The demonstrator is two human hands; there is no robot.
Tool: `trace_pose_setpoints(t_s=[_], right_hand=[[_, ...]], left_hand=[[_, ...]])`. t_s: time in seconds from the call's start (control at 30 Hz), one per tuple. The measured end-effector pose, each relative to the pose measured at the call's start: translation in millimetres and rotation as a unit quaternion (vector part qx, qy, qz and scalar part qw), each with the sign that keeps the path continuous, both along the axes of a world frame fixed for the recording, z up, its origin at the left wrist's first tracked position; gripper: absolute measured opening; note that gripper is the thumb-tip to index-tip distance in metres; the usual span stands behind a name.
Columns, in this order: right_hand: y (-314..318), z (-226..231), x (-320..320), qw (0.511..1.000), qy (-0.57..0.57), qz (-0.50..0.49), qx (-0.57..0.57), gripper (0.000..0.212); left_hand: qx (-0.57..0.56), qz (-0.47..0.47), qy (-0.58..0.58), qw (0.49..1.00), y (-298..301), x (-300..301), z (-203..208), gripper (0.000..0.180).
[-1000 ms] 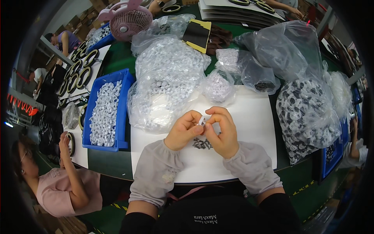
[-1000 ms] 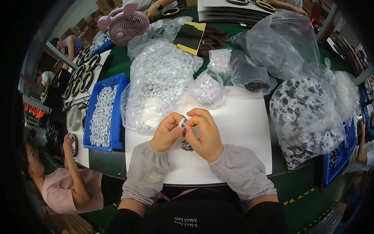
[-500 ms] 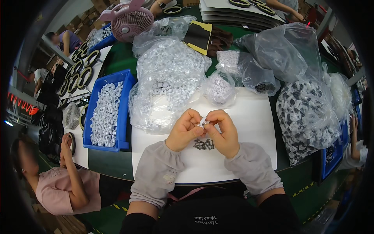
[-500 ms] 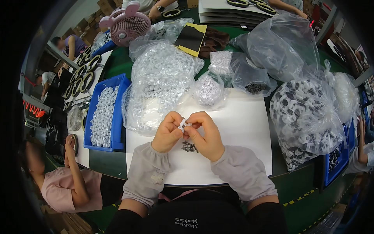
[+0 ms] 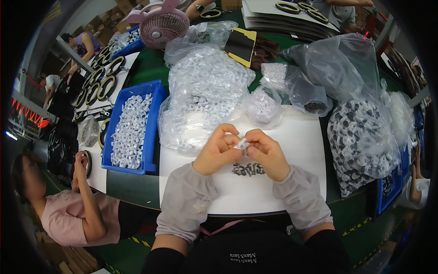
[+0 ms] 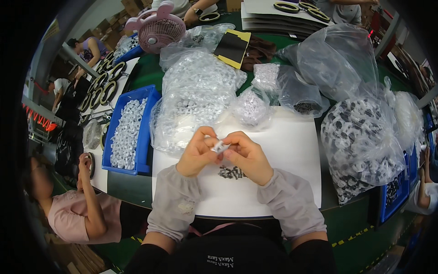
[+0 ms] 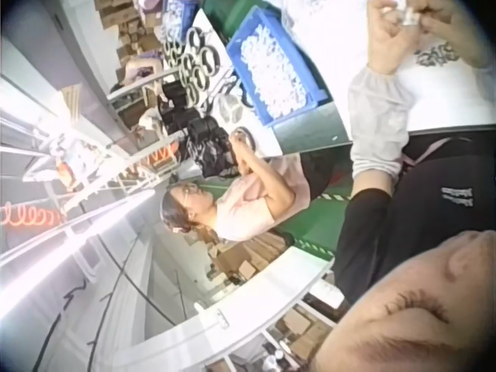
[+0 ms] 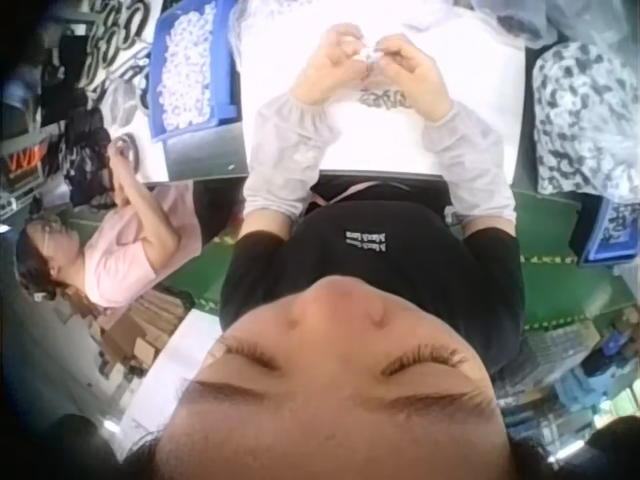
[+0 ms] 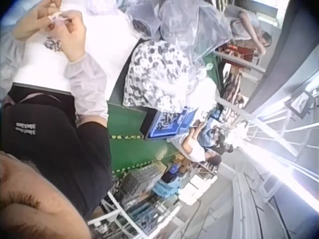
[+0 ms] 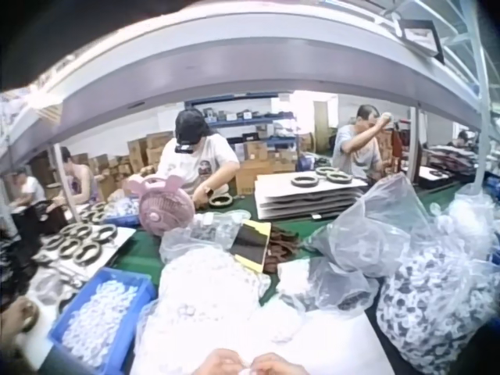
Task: The person assembles small plastic clips by inserting metal components into them by hand.
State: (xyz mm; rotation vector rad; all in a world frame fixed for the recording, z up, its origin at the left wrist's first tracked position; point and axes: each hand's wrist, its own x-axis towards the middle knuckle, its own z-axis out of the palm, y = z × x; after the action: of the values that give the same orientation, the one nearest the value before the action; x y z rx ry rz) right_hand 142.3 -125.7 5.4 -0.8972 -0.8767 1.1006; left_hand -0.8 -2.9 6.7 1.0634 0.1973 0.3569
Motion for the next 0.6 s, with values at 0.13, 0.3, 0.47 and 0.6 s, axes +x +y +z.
trace_pose_setpoints(t_s=[0.13, 0.3, 0.47, 0.6], right_hand=[[2, -9, 2, 0.997, -0.055, -0.055, -0.013, 0.021], [4, -11, 0, 0.99, -0.109, -0.076, -0.035, 0.016], [3, -10, 2, 0.983, -0.162, -0.073, -0.042, 0.012], [3, -7, 6, 0.97, -0.219, -0.101, -0.032, 0.01]], left_hand=[[-0.107, 0.229, -0.208, 0.945, 40, -24, 9, 0.032], [-0.11, 0.327, -0.292, 0.892, 74, -60, 13, 0.058], [0.411, 0.31, 0.206, 0.832, 63, -31, -22, 0.016], [0.52, 0.268, 0.267, 0.766, 52, -20, -25, 0.023]])
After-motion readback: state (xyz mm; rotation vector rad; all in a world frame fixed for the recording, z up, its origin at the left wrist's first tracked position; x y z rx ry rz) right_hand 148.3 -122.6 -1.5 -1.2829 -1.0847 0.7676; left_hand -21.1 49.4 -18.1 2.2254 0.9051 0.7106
